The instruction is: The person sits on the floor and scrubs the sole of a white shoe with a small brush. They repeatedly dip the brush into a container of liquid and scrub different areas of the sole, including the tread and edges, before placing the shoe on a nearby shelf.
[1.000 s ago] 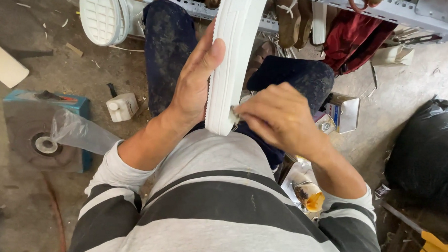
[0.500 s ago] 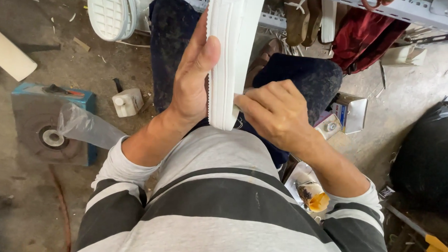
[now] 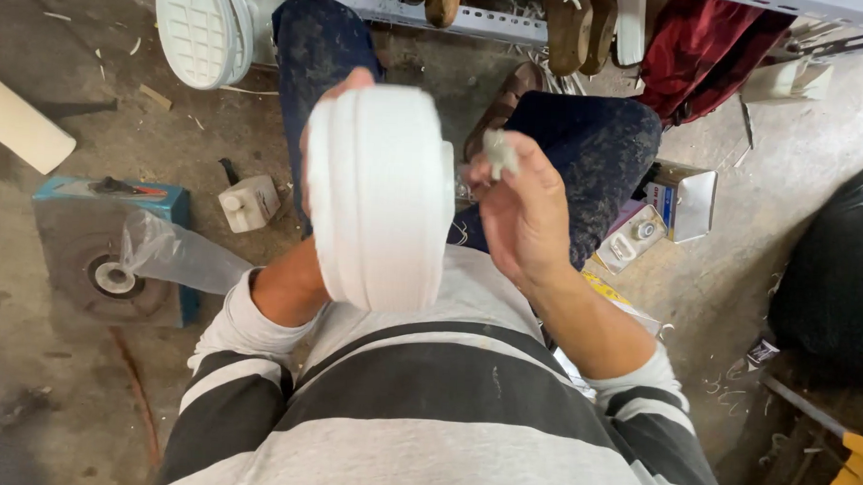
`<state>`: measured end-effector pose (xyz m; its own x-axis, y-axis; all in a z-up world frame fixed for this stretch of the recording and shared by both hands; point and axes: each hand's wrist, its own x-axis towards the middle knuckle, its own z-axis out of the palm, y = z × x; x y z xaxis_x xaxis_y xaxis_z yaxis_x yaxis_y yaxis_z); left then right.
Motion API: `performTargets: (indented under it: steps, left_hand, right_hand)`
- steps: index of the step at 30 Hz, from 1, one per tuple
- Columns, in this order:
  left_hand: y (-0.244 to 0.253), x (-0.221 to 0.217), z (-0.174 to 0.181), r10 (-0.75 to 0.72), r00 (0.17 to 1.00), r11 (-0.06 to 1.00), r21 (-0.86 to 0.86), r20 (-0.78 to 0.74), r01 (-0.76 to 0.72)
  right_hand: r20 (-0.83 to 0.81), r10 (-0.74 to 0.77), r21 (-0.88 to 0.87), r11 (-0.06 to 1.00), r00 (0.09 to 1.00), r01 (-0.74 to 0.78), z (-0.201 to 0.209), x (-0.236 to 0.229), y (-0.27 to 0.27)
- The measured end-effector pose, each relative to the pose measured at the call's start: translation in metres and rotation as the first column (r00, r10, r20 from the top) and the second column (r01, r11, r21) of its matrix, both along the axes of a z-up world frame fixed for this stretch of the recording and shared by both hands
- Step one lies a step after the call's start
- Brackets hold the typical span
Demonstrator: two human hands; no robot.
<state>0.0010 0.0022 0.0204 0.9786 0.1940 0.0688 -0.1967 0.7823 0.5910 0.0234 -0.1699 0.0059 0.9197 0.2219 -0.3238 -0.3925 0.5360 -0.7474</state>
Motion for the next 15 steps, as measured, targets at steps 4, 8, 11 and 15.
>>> performTargets:
  steps: [4, 8, 11, 15]
  left_hand:
    - [0.002, -0.005, 0.009, -0.138, 0.987, 0.975, -0.189, -0.085, 0.120]
    - [0.003, -0.008, 0.015, -0.379, 0.911, 0.837, -0.480, -0.162, 0.263]
    - [0.013, -0.006, 0.007, -0.568, 0.814, 0.633, -0.698, -0.124, 0.335]
    - [0.022, 0.004, -0.028, -0.626, 0.772, 0.308, -0.873, 0.113, 0.378]
  right_hand:
    - [-0.057, -0.095, 0.205, 0.973, 0.994, 0.105, 0.006, 0.039, 0.029]
    - [0.097, -0.258, 0.155, 0.958, 0.961, 0.241, -0.012, 0.088, 0.008]
    - [0.318, -0.142, 0.045, 0.990, 0.937, 0.135, -0.013, 0.114, -0.004]
    - [0.526, 0.005, -0.280, 0.945, 0.851, 0.167, 0.005, 0.176, -0.005]
